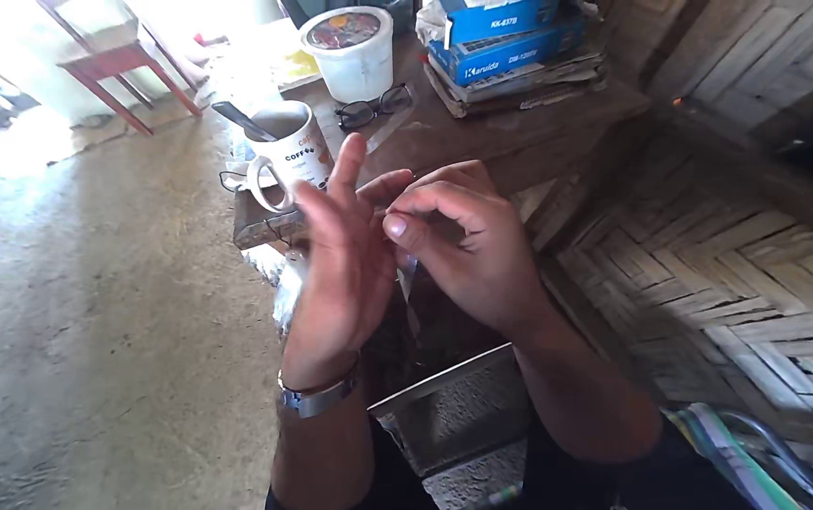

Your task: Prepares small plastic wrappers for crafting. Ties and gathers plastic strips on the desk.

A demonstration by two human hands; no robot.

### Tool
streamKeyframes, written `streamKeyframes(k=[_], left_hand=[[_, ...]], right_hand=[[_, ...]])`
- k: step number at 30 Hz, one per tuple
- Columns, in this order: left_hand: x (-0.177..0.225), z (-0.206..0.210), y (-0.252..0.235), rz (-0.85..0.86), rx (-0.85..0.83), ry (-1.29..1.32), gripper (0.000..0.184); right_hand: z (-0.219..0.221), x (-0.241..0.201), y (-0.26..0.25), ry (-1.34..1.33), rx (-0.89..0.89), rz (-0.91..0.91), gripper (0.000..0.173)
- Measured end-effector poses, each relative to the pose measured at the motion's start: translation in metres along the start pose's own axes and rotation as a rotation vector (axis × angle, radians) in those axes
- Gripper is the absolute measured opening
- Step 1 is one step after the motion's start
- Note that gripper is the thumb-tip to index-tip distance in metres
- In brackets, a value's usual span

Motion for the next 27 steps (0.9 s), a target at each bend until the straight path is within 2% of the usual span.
streamKeyframes(k=[3, 5, 6, 11, 15, 20, 24, 27], left_hand=[[-0.005, -0.007, 0.002, -0.073, -0.03, -0.188, 0.058], [-0.01, -0.007, 0.0, -0.104, -0.015, -0.217, 0.028], [-0.012, -0.008, -0.001, -0.113, -0.016, -0.227, 0.025], [-0.014, -0.012, -0.002, -0.071, -0.023, -0.269, 0.015], [-0.013, -0.016, -0.001, -0.1, -0.012, -0.275, 0.018], [-0.012, -0.016, 0.0, -0.142, 0.013, -0.263, 0.021], [-0.007, -0.017, 0.001, -0.097, 0.02, -0.386, 0.01], [-0.005, -0.02, 0.002, -0.076, 0.056, -0.454, 0.011]], right_hand=[[-0.013, 0.0, -0.002, -0.032, 0.024, 0.026, 0.012], [-0.02, 0.002, -0.002, -0.064, 0.039, 0.065, 0.013], [-0.023, 0.003, 0.0, -0.097, 0.044, 0.088, 0.013], [-0.033, 0.021, -0.007, -0.243, 0.144, 0.134, 0.013], [-0.037, 0.039, -0.015, -0.299, 0.274, 0.078, 0.008], [-0.042, 0.044, -0.018, -0.273, 0.35, 0.081, 0.009], [-0.044, 0.045, -0.018, -0.246, 0.366, 0.085, 0.01], [-0.047, 0.048, -0.018, -0.209, 0.366, 0.079, 0.01]])
Point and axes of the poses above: each hand's wrist, its own y-axis away from the middle knuckle, its own z-axis out of the palm, x = y × z, the point moved 1 cm from there along -y, towards the middle knuckle, and after that the axes turned 15 degrees about y, right-handed, at the moved point
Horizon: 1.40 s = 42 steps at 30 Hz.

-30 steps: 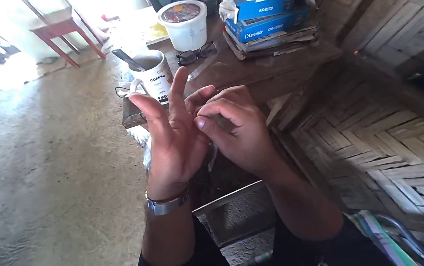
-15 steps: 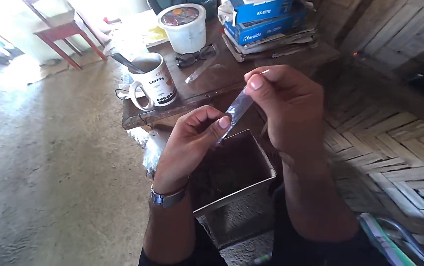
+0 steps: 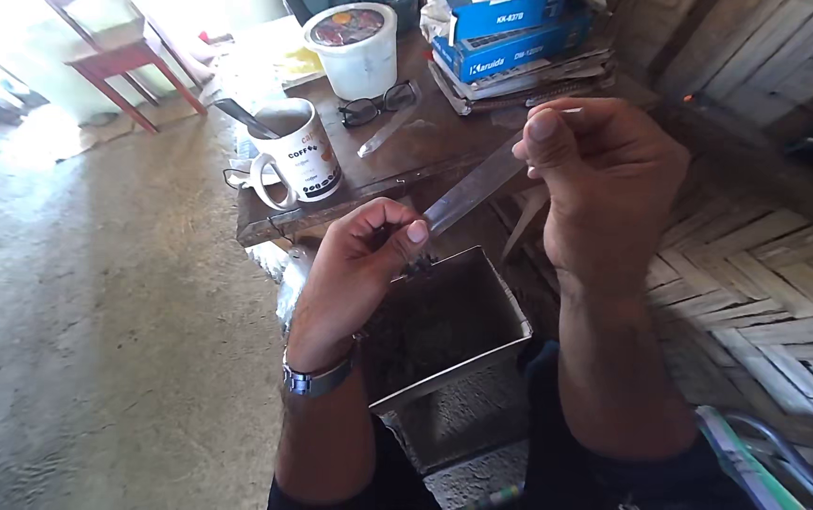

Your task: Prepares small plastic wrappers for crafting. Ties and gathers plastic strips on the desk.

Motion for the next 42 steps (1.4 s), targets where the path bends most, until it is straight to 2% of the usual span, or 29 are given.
streamKeyframes(k=[9, 16, 24, 27, 30, 32, 34, 37, 42], left_hand=[[0.003, 0.001, 0.003, 0.016, 0.141, -0.164, 0.023], [0.009, -0.001, 0.004, 0.039, 0.109, -0.204, 0.008], [0.007, 0.0, 0.004, 0.047, 0.191, -0.35, 0.018], [0.007, 0.002, 0.005, 0.063, 0.237, -0.356, 0.02], [0.006, 0.004, 0.003, 0.128, 0.259, -0.372, 0.014], [0.005, 0.007, 0.002, 0.158, 0.247, -0.376, 0.011], [0.004, 0.008, 0.001, 0.164, 0.235, -0.39, 0.009], [0.002, 0.007, 0.001, 0.172, 0.242, -0.416, 0.009], [0.004, 0.003, 0.002, 0.14, 0.259, -0.459, 0.01]], right_hand=[[0.001, 0.0, 0.001, 0.076, 0.012, -0.002, 0.008], [-0.001, 0.002, 0.0, 0.145, 0.016, -0.004, 0.009], [0.0, 0.0, 0.0, 0.109, -0.002, 0.035, 0.011], [0.004, 0.005, 0.0, -0.092, -0.07, 0.147, 0.02], [0.014, 0.001, 0.007, -0.159, -0.3, 0.282, 0.035], [0.025, -0.002, 0.014, -0.218, -0.464, 0.35, 0.034], [0.034, -0.002, 0.021, -0.293, -0.53, 0.397, 0.03], [0.039, 0.001, 0.021, -0.261, -0.51, 0.381, 0.017], [0.035, 0.004, 0.017, -0.17, -0.409, 0.383, 0.018]])
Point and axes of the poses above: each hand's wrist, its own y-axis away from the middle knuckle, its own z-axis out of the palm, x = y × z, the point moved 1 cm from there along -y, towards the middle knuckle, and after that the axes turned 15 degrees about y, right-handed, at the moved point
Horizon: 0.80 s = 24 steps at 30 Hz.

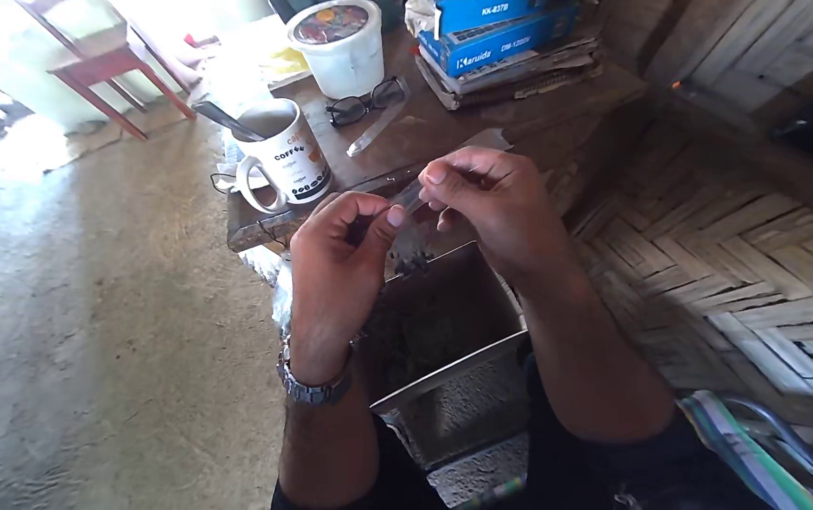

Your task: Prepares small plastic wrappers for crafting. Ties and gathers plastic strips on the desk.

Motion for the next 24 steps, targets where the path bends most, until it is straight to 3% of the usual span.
streamKeyframes(k=[11, 17, 24], left_hand=[[0.002, 0.002, 0.001, -0.043, -0.014, -0.039, 0.017], [-0.003, -0.006, -0.001, -0.075, -0.139, -0.009, 0.011], [-0.004, -0.015, -0.002, -0.09, -0.147, 0.152, 0.011]], right_hand=[[0.002, 0.001, -0.001, 0.128, 0.14, -0.156, 0.018], [-0.009, 0.002, -0.006, 0.136, 0.216, -0.15, 0.02], [-0.029, 0.004, -0.01, 0.162, 0.317, -0.129, 0.021]])
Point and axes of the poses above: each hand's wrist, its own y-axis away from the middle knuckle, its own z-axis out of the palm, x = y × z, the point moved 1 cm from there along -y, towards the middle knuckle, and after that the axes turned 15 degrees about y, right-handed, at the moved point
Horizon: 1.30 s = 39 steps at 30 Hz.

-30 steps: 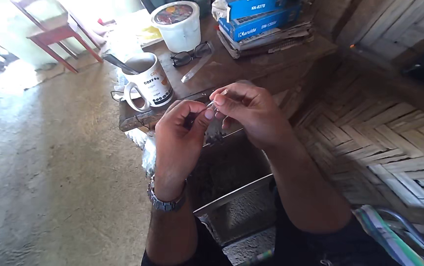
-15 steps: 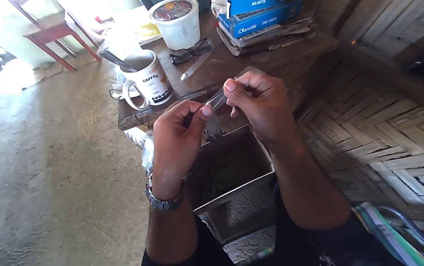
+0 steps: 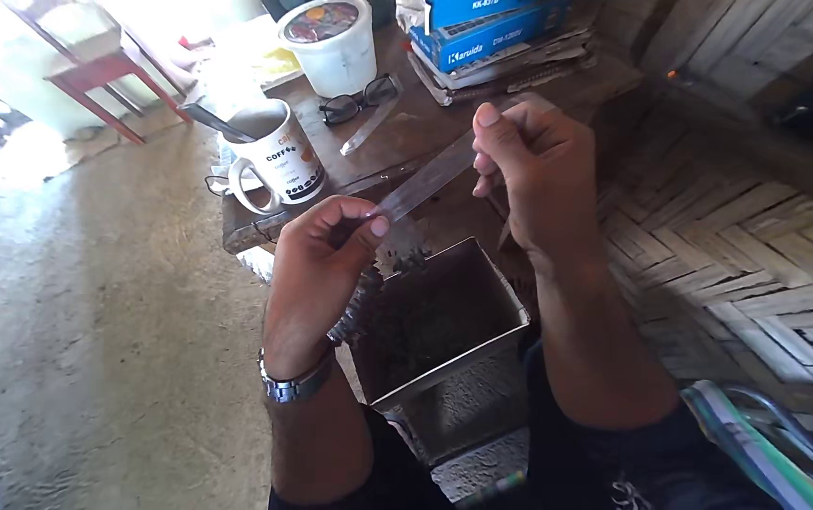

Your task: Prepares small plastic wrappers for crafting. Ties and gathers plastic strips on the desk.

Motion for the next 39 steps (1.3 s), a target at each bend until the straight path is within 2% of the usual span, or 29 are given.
streamKeyframes(k=[4, 9, 11, 13, 15, 17, 19, 21, 27, 33, 39], left_hand=[[0.0, 0.003, 0.0, 0.009, 0.051, 0.048, 0.016], [0.0, 0.006, 0.001, -0.011, 0.08, -0.015, 0.021], [0.0, 0.009, 0.0, -0.001, 0.089, -0.018, 0.023], [0.0, 0.012, -0.001, 0.03, 0.112, -0.027, 0.024], [-0.001, 0.015, -0.001, 0.063, 0.14, -0.054, 0.024], [-0.003, 0.018, -0.001, 0.104, 0.163, -0.068, 0.023], [-0.004, 0.021, -0.002, 0.128, 0.181, -0.078, 0.022], [-0.004, 0.022, -0.002, 0.116, 0.19, -0.081, 0.022], [-0.005, 0.02, -0.002, 0.074, 0.123, -0.087, 0.022], [-0.003, 0.01, -0.002, 0.059, 0.078, -0.133, 0.021], [-0.004, 0.001, -0.002, 0.071, -0.037, -0.128, 0.015]], right_hand=[[-0.001, 0.0, 0.0, 0.008, 0.002, -0.004, 0.021], [-0.003, 0.0, -0.001, 0.013, 0.035, -0.025, 0.021], [0.0, 0.0, -0.001, -0.06, 0.046, 0.005, 0.022], [0.006, -0.001, 0.001, -0.199, -0.043, 0.099, 0.028], [0.013, -0.005, 0.008, -0.257, -0.251, 0.193, 0.038], [0.026, -0.009, 0.018, -0.28, -0.426, 0.238, 0.036], [0.039, -0.011, 0.027, -0.265, -0.486, 0.199, 0.029], [0.047, -0.008, 0.03, -0.266, -0.443, 0.167, 0.022], [0.045, -0.006, 0.023, -0.405, -0.244, 0.343, 0.017], [0.021, 0.003, 0.005, -0.405, -0.107, 0.319, 0.019], [0.0, 0.01, -0.006, -0.337, 0.033, 0.261, 0.018]])
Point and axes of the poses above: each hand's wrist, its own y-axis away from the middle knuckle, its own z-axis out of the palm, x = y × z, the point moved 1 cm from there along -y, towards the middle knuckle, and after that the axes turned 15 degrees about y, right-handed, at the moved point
